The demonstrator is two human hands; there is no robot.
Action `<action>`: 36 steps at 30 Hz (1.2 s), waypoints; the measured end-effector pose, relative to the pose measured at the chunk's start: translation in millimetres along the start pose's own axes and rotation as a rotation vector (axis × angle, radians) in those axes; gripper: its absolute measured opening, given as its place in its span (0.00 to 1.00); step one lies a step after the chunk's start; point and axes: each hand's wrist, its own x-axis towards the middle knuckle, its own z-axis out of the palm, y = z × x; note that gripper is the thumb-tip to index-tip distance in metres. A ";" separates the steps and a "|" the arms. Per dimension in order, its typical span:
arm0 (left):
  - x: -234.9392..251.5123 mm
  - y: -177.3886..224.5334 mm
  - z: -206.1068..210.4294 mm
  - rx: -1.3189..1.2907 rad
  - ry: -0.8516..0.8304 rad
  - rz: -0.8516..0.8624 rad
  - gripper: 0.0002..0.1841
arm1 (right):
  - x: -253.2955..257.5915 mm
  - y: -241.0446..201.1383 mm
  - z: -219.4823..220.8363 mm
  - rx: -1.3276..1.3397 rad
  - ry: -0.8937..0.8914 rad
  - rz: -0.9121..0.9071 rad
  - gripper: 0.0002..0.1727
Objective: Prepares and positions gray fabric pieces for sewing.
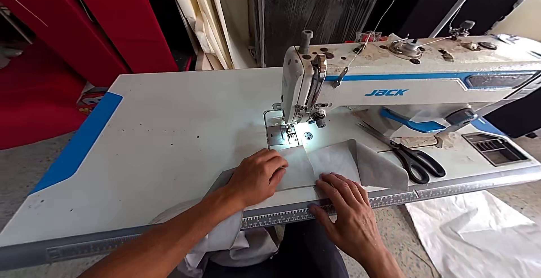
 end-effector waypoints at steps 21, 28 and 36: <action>-3.2 56.9 26.4 -0.252 0.350 -0.163 0.10 | 52.3 -60.1 -10.9 0.677 -0.089 0.715 0.30; -64.4 43.6 -9.7 0.246 0.360 -0.321 0.16 | 84.9 -66.1 -12.8 0.577 0.109 0.612 0.13; -137.9 63.4 -18.6 0.093 0.630 -0.635 0.19 | 117.1 -112.7 -93.5 0.771 0.332 -0.152 0.10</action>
